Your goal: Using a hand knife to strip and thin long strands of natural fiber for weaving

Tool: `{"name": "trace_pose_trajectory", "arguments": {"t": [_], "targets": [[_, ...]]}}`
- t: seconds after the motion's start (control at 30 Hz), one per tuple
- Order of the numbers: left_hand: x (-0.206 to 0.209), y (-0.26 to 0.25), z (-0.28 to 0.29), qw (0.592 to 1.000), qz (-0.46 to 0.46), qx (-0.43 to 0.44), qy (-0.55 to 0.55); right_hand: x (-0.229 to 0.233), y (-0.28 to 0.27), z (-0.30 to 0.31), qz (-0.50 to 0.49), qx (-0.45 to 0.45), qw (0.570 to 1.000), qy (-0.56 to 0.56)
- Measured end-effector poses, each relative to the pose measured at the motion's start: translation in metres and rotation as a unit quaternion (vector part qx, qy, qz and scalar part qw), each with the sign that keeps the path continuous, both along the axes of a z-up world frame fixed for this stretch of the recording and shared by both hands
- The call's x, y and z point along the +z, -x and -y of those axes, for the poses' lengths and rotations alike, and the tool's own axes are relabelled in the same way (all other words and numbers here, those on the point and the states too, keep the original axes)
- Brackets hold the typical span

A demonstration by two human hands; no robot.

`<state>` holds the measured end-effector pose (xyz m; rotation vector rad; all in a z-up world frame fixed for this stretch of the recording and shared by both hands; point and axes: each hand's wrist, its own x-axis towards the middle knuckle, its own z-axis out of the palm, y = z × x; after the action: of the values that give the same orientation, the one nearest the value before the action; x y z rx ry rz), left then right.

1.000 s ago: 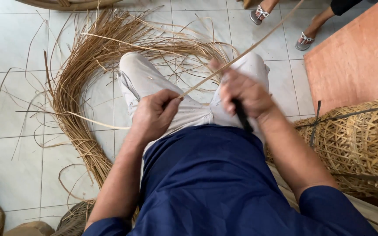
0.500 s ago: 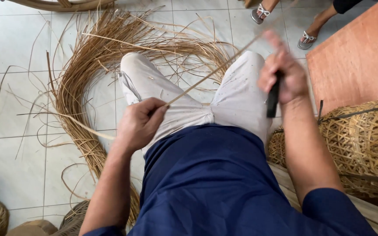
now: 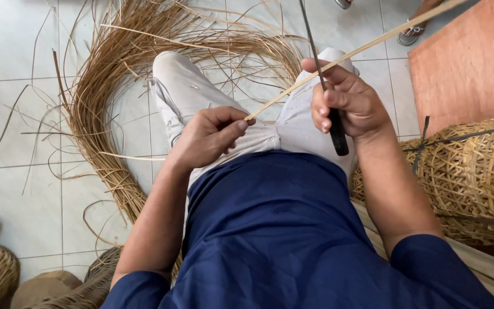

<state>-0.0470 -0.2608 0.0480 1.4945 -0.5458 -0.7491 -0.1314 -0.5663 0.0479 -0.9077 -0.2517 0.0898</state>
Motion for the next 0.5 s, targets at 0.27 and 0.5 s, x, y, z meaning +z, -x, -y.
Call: {"name": "trace_pose_trajectory", "arguments": {"t": [0.27,0.5], "targets": [[-0.016,-0.010,0.025,0.998,-0.007,0.012,0.068,-0.004,-0.001,-0.009,0.009,-0.018,0.999,0.035],[0.002,0.001,0.040,0.984,0.140,0.097,0.055,-0.007,0.012,-0.057,-0.038,-0.017,0.998,0.046]]}}
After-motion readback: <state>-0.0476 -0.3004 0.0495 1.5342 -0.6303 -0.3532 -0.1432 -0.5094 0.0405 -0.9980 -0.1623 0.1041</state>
